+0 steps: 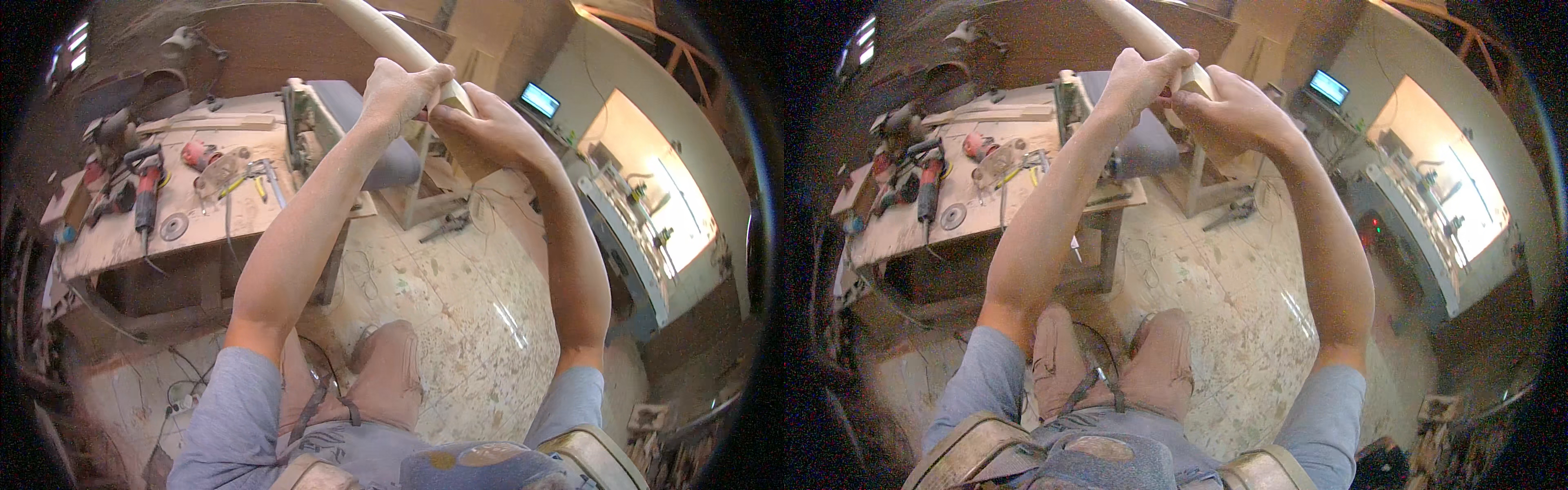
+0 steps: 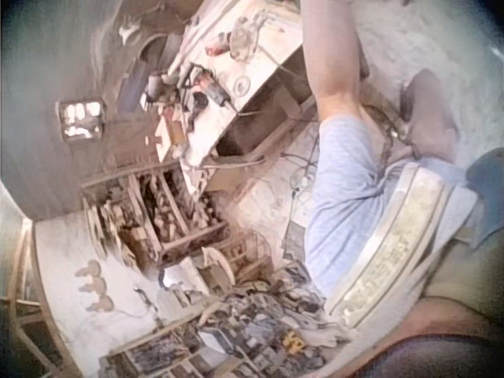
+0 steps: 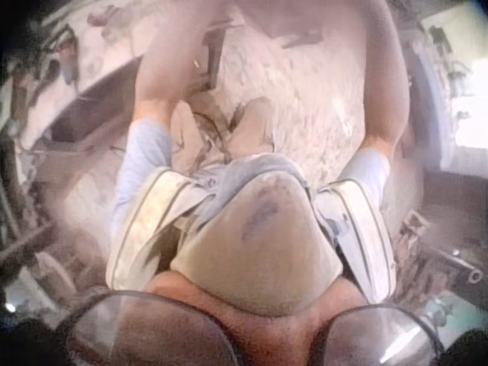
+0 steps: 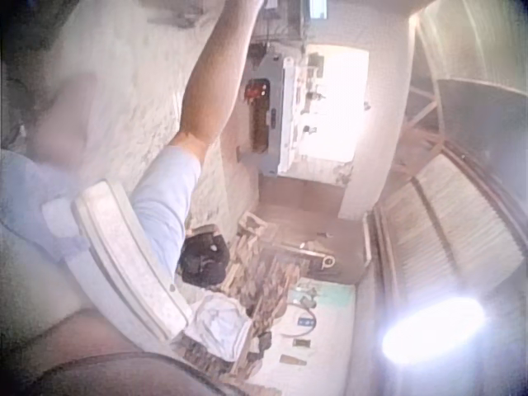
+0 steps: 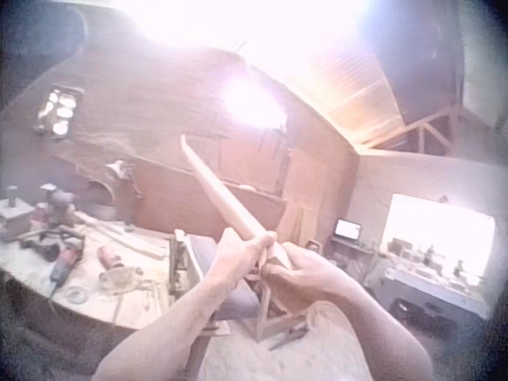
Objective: The person sands the sides and back of a guitar neck using a belt sander, then measures the headstock with a caliper.
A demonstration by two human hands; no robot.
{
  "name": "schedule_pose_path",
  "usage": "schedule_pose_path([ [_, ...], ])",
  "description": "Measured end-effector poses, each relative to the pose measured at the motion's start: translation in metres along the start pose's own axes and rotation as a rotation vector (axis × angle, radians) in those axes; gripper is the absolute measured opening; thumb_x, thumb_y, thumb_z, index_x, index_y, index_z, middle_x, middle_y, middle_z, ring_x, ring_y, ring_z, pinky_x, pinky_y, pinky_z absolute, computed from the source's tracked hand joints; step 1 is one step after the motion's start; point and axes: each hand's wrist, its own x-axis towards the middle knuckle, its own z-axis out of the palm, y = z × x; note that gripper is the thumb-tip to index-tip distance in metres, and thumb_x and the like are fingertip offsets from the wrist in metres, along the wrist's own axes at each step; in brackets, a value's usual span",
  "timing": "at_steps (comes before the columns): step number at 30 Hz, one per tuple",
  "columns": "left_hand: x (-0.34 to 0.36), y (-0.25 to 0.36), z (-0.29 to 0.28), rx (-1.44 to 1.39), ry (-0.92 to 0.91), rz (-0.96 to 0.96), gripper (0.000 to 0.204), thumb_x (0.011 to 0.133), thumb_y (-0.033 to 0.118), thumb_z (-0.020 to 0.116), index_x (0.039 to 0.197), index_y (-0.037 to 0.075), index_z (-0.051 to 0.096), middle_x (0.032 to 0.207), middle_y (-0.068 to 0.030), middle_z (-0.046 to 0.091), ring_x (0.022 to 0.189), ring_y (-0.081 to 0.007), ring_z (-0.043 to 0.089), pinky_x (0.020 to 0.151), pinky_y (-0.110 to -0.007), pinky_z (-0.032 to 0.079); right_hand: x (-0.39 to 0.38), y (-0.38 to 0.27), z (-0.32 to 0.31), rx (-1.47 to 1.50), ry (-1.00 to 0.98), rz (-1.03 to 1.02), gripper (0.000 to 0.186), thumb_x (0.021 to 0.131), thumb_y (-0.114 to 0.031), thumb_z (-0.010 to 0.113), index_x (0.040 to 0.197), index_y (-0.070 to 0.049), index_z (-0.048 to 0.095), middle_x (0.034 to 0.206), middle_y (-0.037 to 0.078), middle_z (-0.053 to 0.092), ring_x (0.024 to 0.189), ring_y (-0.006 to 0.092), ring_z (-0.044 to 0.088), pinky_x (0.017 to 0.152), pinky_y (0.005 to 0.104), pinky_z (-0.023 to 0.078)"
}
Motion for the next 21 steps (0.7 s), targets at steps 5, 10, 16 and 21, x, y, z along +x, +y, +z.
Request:
schedule_pose_path([
  [5,0.046,-0.028,-0.073,0.292,-0.002,-0.081,0.063,0.081,0.054,0.076,0.095,-0.007,0.073,0.083,-0.0114,0.070,0.073,-0.0174,0.071,0.065,-0.029,0.059,0.087,0.014,0.034,-0.073,0.058,-0.081,0.057,0.085,-0.050,0.067,0.106,0.003,0.067,0.094,0.020,0.072,0.087,0.0278,0.071,0.080,0.0395,0.054],
  [10,0.046,-0.085,-0.150,0.455,0.299,0.051,0.068,0.086,0.065,0.063,0.109,0.002,0.075,0.102,-0.0195,0.075,0.095,-0.0289,0.071,0.087,-0.038,0.052,0.132,0.037,0.068,-0.076,0.003,-0.034,0.056,0.083,-0.050,0.068,0.105,0.002,0.070,0.094,0.018,0.073,0.086,0.0274,0.071,0.080,0.0400,0.054],
  [16,-0.030,-0.137,-0.210,0.161,0.444,-0.096,0.048,0.094,0.042,0.068,0.117,0.000,0.070,0.094,-0.0115,0.072,0.072,-0.0151,0.068,0.065,-0.028,0.055,0.157,0.053,0.093,-0.141,-0.019,-0.030,0.057,0.081,-0.048,0.067,0.106,0.003,0.070,0.098,0.020,0.072,0.091,0.0286,0.070,0.085,0.0405,0.053],
  [21,-0.098,-0.173,-0.244,0.092,0.478,-0.207,0.044,0.097,0.036,0.067,0.123,0.001,0.066,0.097,-0.0059,0.064,0.067,-0.0093,0.061,0.061,-0.024,0.055,0.173,0.056,0.105,-0.239,-0.015,-0.039,0.059,0.080,-0.049,0.068,0.108,0.003,0.070,0.103,0.021,0.072,0.097,0.0314,0.069,0.086,0.0411,0.052],
])
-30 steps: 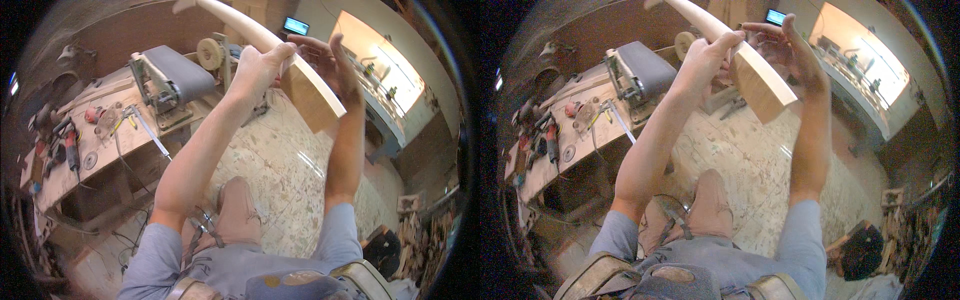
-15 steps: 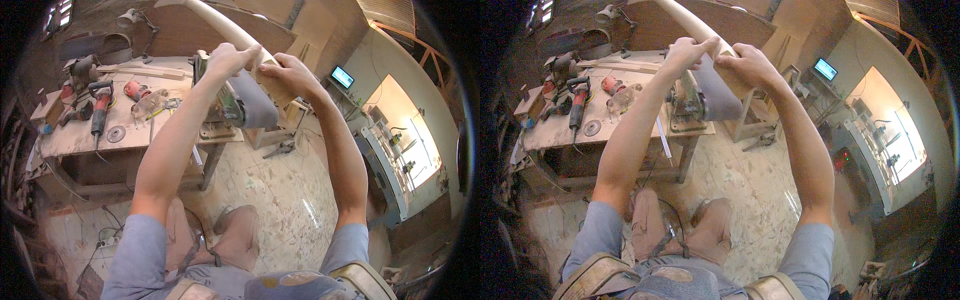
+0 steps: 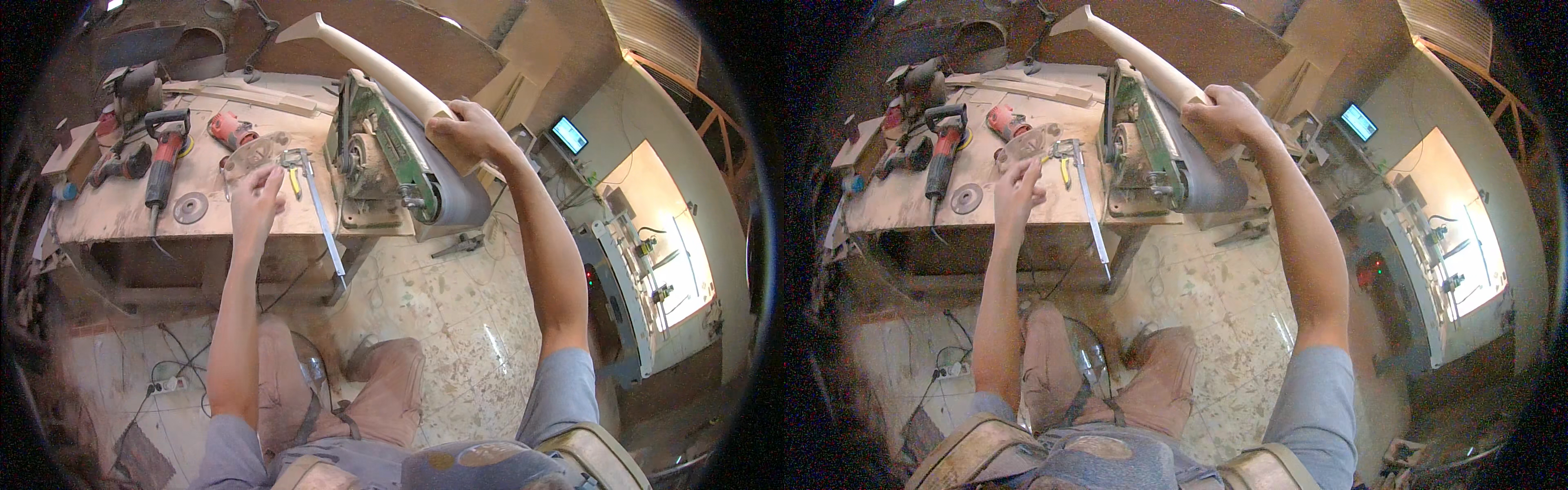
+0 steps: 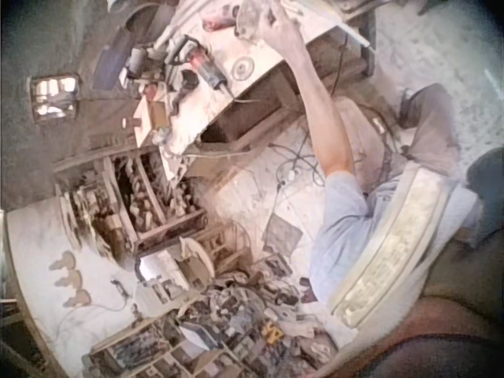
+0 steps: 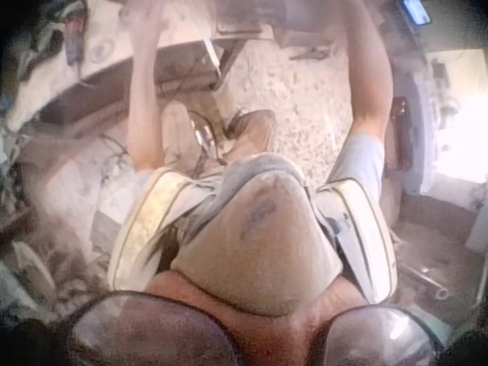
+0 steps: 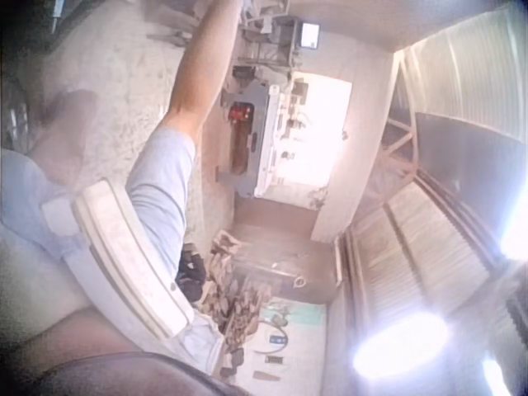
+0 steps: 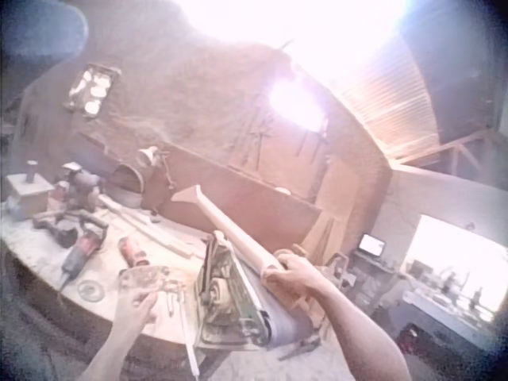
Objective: The person sands the sides and back of a guitar neck using a belt sander, then measures the headstock with a caliper.
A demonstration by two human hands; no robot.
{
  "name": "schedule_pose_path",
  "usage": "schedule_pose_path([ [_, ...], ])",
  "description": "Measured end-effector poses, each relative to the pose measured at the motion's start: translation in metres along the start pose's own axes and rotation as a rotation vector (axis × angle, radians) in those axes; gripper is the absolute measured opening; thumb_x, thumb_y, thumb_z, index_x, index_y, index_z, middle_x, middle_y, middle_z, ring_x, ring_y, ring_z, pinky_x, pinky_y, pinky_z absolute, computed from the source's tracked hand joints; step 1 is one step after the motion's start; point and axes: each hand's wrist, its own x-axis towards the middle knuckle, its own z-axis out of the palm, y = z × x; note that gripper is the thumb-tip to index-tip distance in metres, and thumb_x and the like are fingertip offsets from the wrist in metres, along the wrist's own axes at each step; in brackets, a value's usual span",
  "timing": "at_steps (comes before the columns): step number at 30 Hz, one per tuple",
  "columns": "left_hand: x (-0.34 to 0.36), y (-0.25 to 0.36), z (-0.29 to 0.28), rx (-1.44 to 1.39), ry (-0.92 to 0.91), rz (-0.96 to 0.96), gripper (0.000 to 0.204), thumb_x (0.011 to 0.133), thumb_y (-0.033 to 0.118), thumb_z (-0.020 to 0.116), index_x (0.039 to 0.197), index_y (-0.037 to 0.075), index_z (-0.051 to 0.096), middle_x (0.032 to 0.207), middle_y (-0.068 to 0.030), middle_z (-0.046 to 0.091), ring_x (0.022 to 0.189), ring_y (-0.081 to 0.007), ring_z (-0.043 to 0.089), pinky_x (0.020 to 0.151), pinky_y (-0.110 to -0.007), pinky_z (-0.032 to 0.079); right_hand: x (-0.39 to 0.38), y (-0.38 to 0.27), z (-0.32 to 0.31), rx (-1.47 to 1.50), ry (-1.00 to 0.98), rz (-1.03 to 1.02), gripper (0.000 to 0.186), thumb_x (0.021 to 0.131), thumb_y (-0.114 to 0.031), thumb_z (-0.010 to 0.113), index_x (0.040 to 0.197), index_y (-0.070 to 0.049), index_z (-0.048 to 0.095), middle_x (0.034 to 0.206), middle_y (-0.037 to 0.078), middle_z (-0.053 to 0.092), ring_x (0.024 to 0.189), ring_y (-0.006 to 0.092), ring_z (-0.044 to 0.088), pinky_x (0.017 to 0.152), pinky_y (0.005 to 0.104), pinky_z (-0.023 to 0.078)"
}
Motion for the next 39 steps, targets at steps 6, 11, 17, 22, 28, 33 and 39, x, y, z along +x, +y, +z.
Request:
schedule_pose_path([
  [6,-0.031,-0.031,-0.030,-0.010,0.062,-0.087,0.039,0.097,0.032,0.067,0.121,0.000,0.068,0.098,-0.0074,0.065,0.064,-0.0097,0.062,0.057,-0.024,0.053,0.013,0.000,-0.002,-0.001,-0.191,0.012,0.065,0.083,-0.046,0.070,0.128,0.001,0.063,0.115,0.018,0.065,0.106,0.0280,0.064,0.095,0.0386,0.049],
  [11,-0.044,-0.046,-0.033,-0.051,0.043,-0.145,0.038,0.097,0.028,0.067,0.121,-0.001,0.067,0.094,-0.0053,0.065,0.063,-0.0080,0.060,0.058,-0.024,0.052,0.014,-0.005,0.000,-0.021,-0.169,-0.051,0.065,0.084,-0.048,0.068,0.126,0.001,0.062,0.110,0.017,0.066,0.104,0.0278,0.064,0.094,0.0384,0.049],
  [17,-0.075,-0.076,-0.037,-0.066,0.035,-0.218,0.035,0.097,0.026,0.067,0.120,0.000,0.068,0.093,-0.0043,0.064,0.063,-0.0076,0.059,0.057,-0.024,0.052,0.021,-0.004,0.009,-0.011,-0.148,-0.059,0.060,0.084,-0.051,0.068,0.118,-0.001,0.065,0.107,0.017,0.067,0.098,0.0254,0.065,0.088,0.0372,0.049],
  [22,-0.114,-0.115,-0.056,-0.024,0.016,-0.294,0.037,0.098,0.030,0.066,0.124,0.003,0.066,0.098,-0.0058,0.065,0.067,-0.0090,0.061,0.061,-0.027,0.055,0.020,-0.007,0.008,-0.023,-0.141,-0.072,0.063,0.080,-0.056,0.067,0.117,-0.004,0.067,0.111,0.017,0.070,0.102,0.0297,0.067,0.090,0.0401,0.050],
  [28,-0.154,-0.149,-0.074,0.089,0.073,-0.297,0.030,0.096,0.025,0.068,0.112,0.000,0.070,0.093,-0.0032,0.067,0.065,-0.0105,0.061,0.054,-0.024,0.049,0.020,0.002,0.009,-0.022,-0.138,-0.106,0.061,0.081,-0.055,0.068,0.115,-0.004,0.067,0.107,0.015,0.070,0.098,0.0264,0.066,0.087,0.0390,0.050],
  [33,-0.193,-0.188,-0.092,0.215,0.029,-0.379,0.026,0.095,0.024,0.068,0.108,0.001,0.072,0.086,-0.0044,0.069,0.066,-0.0114,0.063,0.057,-0.026,0.051,0.012,-0.009,0.004,0.069,-0.140,-0.140,0.059,0.081,-0.055,0.070,0.113,-0.005,0.067,0.101,0.012,0.069,0.092,0.0237,0.065,0.084,0.0378,0.049],
  [39,-0.218,-0.173,-0.082,0.602,-0.130,-0.203,0.027,0.093,0.021,0.067,0.104,-0.002,0.072,0.089,-0.0134,0.073,0.077,-0.0194,0.069,0.073,-0.032,0.053,0.013,0.001,0.005,0.053,-0.151,-0.137,0.061,0.080,-0.057,0.068,0.112,-0.005,0.067,0.100,0.012,0.069,0.092,0.0235,0.065,0.082,0.0372,0.049],
])
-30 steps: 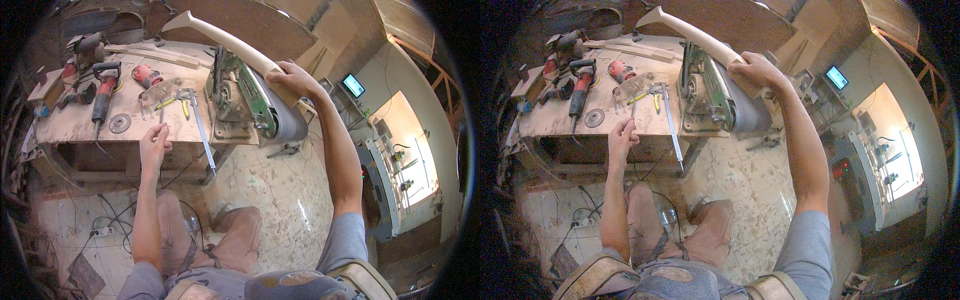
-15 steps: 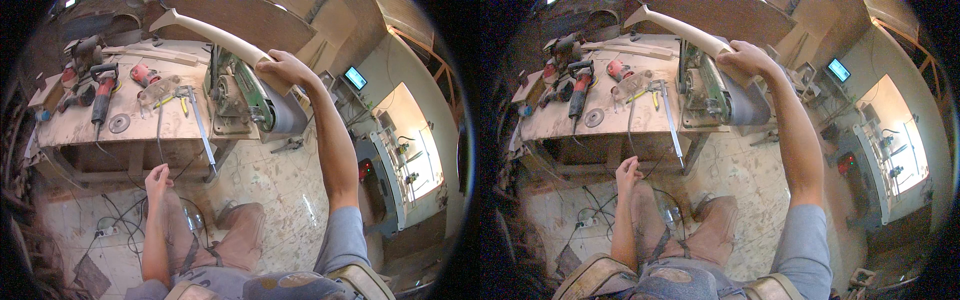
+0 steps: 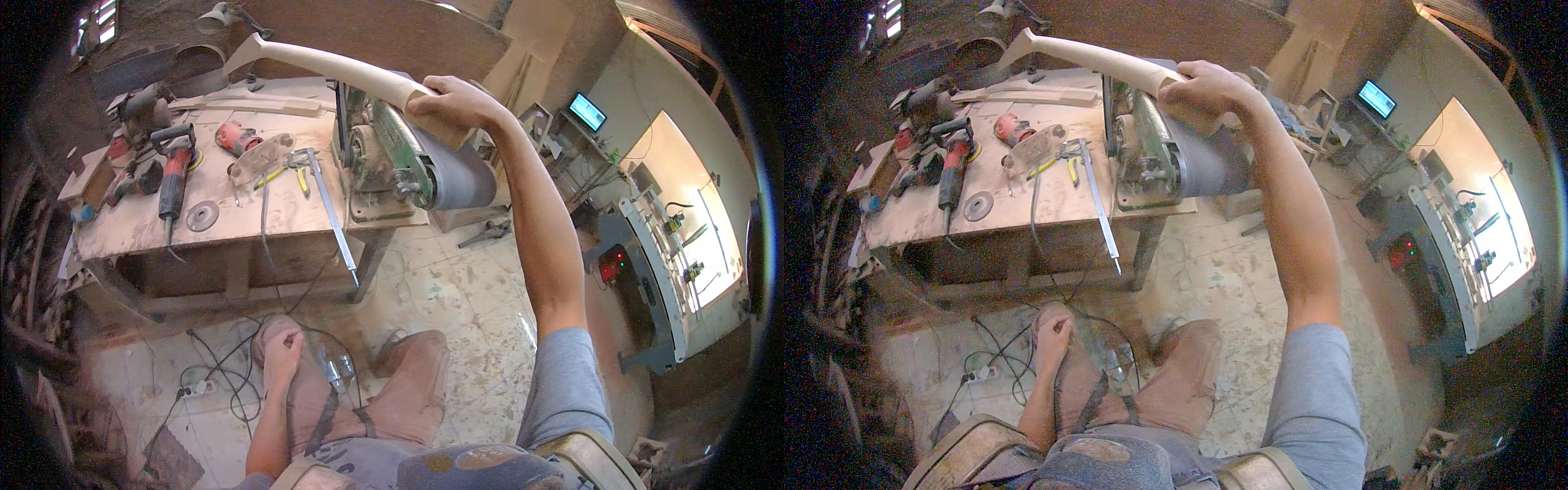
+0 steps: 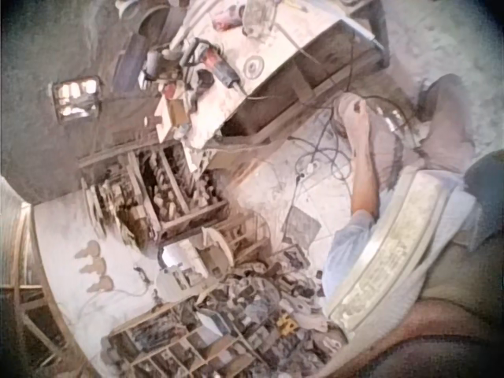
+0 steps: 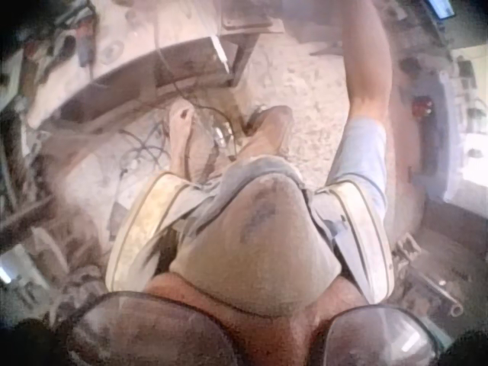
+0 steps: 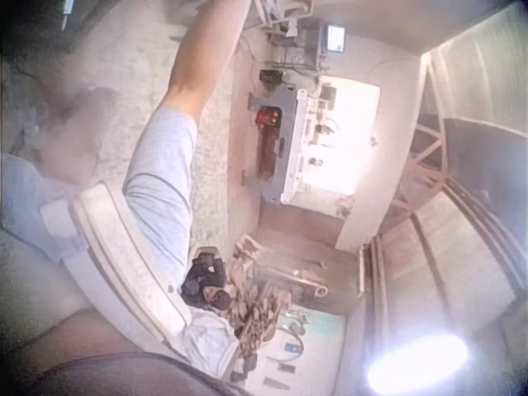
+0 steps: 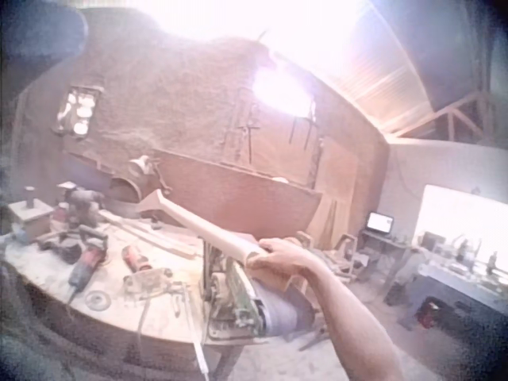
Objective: The person sands the sides and back of a guitar neck using a belt sander, then measures the headstock with a caliper.
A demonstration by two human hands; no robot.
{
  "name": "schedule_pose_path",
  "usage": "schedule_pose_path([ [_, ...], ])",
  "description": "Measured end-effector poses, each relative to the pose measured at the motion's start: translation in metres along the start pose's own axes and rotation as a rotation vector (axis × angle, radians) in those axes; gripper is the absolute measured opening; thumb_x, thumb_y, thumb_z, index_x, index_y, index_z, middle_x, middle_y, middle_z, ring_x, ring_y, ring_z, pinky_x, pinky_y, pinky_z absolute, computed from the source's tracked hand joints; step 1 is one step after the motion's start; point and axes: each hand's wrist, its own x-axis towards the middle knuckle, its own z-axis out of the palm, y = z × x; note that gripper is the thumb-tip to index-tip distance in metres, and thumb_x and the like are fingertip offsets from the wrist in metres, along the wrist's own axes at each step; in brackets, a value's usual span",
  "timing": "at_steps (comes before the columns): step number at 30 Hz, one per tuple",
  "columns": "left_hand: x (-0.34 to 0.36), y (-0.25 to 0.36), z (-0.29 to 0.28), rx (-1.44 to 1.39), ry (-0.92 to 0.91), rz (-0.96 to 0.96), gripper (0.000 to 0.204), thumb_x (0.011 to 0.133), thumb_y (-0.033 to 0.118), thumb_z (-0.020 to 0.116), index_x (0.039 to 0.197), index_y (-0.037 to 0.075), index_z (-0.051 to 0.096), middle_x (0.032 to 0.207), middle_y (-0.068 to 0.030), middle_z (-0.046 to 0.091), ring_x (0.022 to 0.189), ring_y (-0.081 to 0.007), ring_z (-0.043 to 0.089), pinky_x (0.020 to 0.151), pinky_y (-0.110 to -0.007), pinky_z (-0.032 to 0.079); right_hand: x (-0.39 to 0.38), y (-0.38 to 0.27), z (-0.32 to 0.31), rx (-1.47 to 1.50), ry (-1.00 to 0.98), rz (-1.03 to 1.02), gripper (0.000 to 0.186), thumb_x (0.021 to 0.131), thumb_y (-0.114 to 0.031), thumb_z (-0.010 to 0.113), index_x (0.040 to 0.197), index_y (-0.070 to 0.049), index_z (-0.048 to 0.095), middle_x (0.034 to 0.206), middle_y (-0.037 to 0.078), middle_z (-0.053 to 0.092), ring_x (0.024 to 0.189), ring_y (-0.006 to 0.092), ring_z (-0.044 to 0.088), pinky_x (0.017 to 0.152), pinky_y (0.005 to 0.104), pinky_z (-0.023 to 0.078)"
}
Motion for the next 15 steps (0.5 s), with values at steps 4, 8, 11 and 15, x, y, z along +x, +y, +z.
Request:
schedule_pose_path([
  [4,-0.001,-0.002,-0.006,0.024,0.035,-0.027,0.030,0.093,0.025,0.066,0.105,-0.002,0.073,0.091,-0.0144,0.074,0.083,-0.0216,0.070,0.077,-0.033,0.052,-0.005,-0.006,-0.003,0.018,0.001,0.019,0.061,0.080,-0.058,0.068,0.111,-0.005,0.068,0.099,0.012,0.069,0.091,0.0236,0.065,0.082,0.0373,0.049],
  [8,-0.002,-0.005,-0.008,0.012,0.047,0.007,0.031,0.093,0.025,0.065,0.106,-0.002,0.073,0.092,-0.0141,0.074,0.084,-0.0217,0.069,0.077,-0.033,0.052,-0.001,-0.001,-0.001,-0.006,0.016,0.007,0.061,0.079,-0.056,0.069,0.111,-0.004,0.068,0.098,0.012,0.069,0.089,0.0238,0.065,0.081,0.0379,0.048],
  [11,0.001,-0.016,-0.006,-0.056,0.031,-0.021,0.030,0.093,0.025,0.065,0.106,-0.001,0.073,0.090,-0.0116,0.073,0.077,-0.0188,0.068,0.073,-0.032,0.052,0.003,0.003,0.000,0.020,0.019,0.008,0.060,0.079,-0.054,0.070,0.111,-0.004,0.068,0.097,0.013,0.069,0.089,0.0236,0.065,0.081,0.0380,0.049],
  [15,0.004,-0.025,-0.003,-0.173,0.005,-0.107,0.026,0.095,0.022,0.065,0.107,0.000,0.072,0.085,-0.0062,0.071,0.068,-0.0127,0.065,0.063,-0.029,0.051,0.007,0.001,0.003,-0.007,0.029,0.021,0.059,0.080,-0.052,0.070,0.112,-0.003,0.068,0.099,0.013,0.070,0.090,0.0233,0.065,0.081,0.0378,0.049],
])
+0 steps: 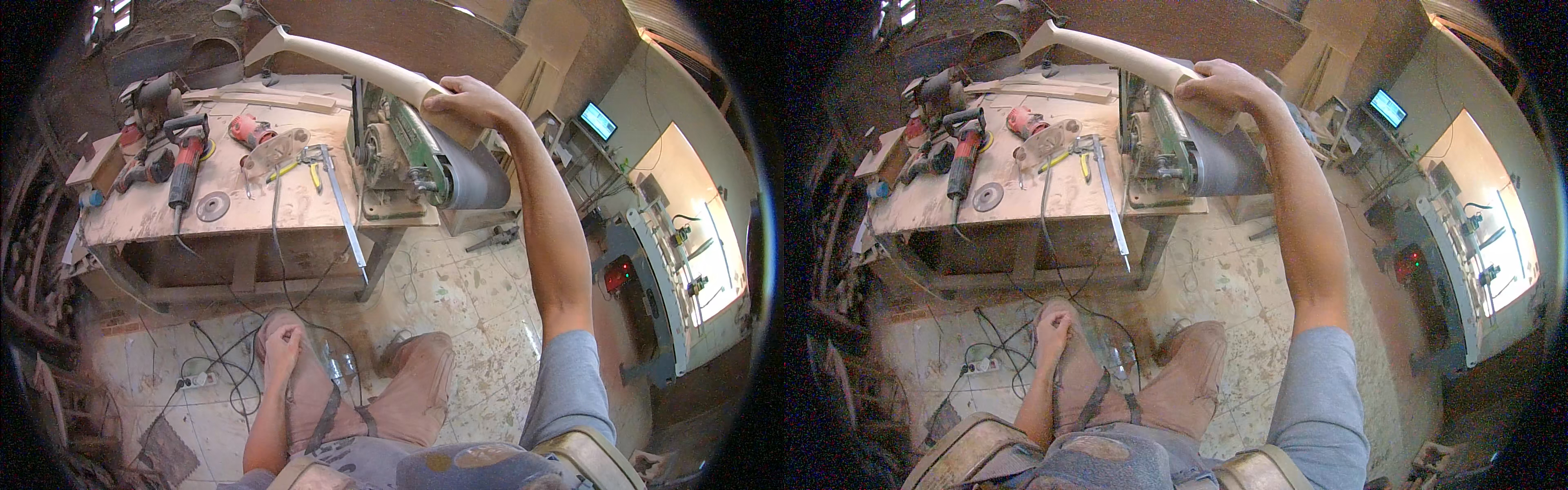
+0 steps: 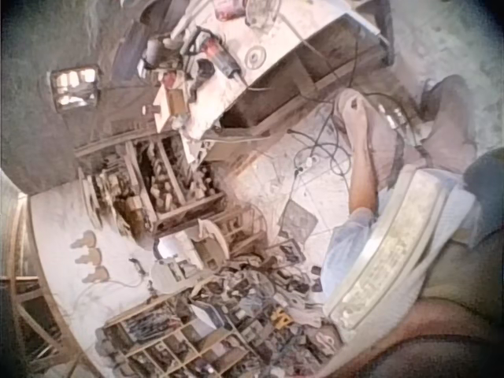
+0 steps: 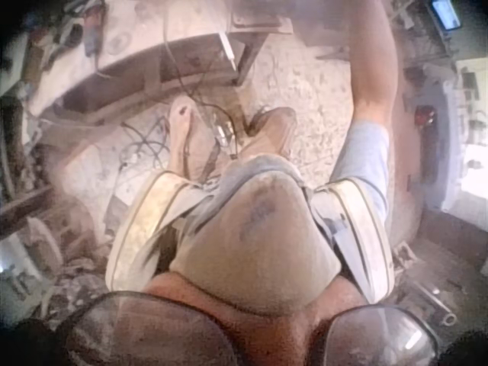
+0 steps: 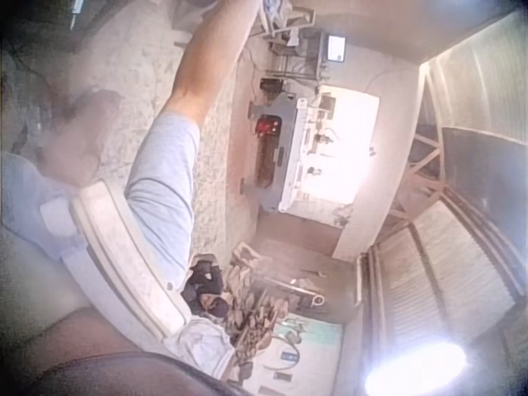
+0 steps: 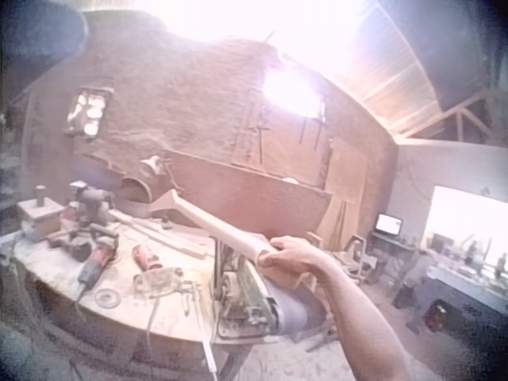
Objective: The person sands the sides and back of a guitar neck using a belt sander, then measures the headstock with a caliper.
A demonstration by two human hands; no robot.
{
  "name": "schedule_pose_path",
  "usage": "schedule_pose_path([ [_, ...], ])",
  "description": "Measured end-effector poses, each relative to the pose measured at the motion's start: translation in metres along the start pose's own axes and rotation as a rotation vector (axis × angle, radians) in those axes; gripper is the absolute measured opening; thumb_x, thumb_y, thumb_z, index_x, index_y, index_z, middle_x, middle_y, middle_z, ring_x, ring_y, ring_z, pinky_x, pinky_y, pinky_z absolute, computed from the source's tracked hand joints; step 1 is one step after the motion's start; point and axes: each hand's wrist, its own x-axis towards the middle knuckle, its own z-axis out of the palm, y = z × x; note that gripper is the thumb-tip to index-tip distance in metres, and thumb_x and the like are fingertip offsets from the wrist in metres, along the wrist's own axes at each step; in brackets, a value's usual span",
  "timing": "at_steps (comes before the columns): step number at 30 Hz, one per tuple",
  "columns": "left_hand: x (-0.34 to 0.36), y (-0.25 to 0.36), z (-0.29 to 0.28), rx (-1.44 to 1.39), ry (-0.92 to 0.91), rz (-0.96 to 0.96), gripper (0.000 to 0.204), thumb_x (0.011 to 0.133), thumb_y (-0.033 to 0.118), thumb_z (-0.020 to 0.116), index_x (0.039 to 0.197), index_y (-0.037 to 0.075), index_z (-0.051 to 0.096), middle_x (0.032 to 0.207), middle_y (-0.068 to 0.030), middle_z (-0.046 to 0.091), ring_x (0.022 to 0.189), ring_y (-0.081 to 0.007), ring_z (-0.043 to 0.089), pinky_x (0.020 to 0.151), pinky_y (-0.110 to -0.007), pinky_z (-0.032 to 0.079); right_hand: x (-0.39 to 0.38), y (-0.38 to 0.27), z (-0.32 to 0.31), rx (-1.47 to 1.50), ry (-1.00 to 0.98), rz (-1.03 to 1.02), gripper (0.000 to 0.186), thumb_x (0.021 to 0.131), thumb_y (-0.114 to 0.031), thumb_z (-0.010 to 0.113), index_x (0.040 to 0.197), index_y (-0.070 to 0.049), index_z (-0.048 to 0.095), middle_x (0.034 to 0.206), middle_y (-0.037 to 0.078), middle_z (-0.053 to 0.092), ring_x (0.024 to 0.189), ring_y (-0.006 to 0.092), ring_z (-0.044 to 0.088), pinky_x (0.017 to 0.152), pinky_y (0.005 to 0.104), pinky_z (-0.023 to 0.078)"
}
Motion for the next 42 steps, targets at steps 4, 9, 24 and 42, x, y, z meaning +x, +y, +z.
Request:
schedule_pose_path([
  [4,0.003,-0.009,0.000,-0.070,0.006,-0.031,0.024,0.097,0.020,0.064,0.107,-0.001,0.072,0.084,-0.0044,0.069,0.067,-0.0097,0.063,0.059,-0.026,0.050,-0.005,-0.004,-0.002,-0.016,0.000,0.005,0.058,0.081,-0.051,0.070,0.114,-0.003,0.069,0.102,0.014,0.070,0.092,0.0235,0.066,0.083,0.0375,0.050],
  [9,0.005,-0.013,0.000,-0.120,0.019,-0.035,0.026,0.097,0.020,0.064,0.107,-0.004,0.071,0.086,-0.0056,0.069,0.066,-0.0095,0.063,0.059,-0.025,0.051,-0.006,0.000,-0.004,-0.060,-0.004,-0.002,0.058,0.082,-0.051,0.069,0.116,-0.003,0.068,0.104,0.014,0.071,0.093,0.0235,0.067,0.085,0.0371,0.051],
  [24,0.009,-0.016,0.004,-0.171,0.011,-0.061,0.024,0.096,0.019,0.065,0.105,-0.003,0.071,0.087,-0.0059,0.070,0.066,-0.0106,0.064,0.057,-0.025,0.053,0.000,0.024,-0.005,-0.045,-0.035,-0.036,0.061,0.085,-0.056,0.069,0.118,-0.005,0.067,0.102,0.010,0.070,0.091,0.0188,0.065,0.083,0.0343,0.050],
  [42,0.010,-0.022,0.004,-0.245,0.005,-0.090,0.023,0.097,0.021,0.066,0.105,0.000,0.072,0.081,-0.0037,0.068,0.065,-0.0107,0.064,0.058,-0.025,0.053,0.001,0.012,-0.004,-0.014,-0.074,0.001,0.061,0.084,-0.056,0.069,0.119,-0.006,0.067,0.098,0.011,0.070,0.090,0.0193,0.066,0.081,0.0338,0.049],
])
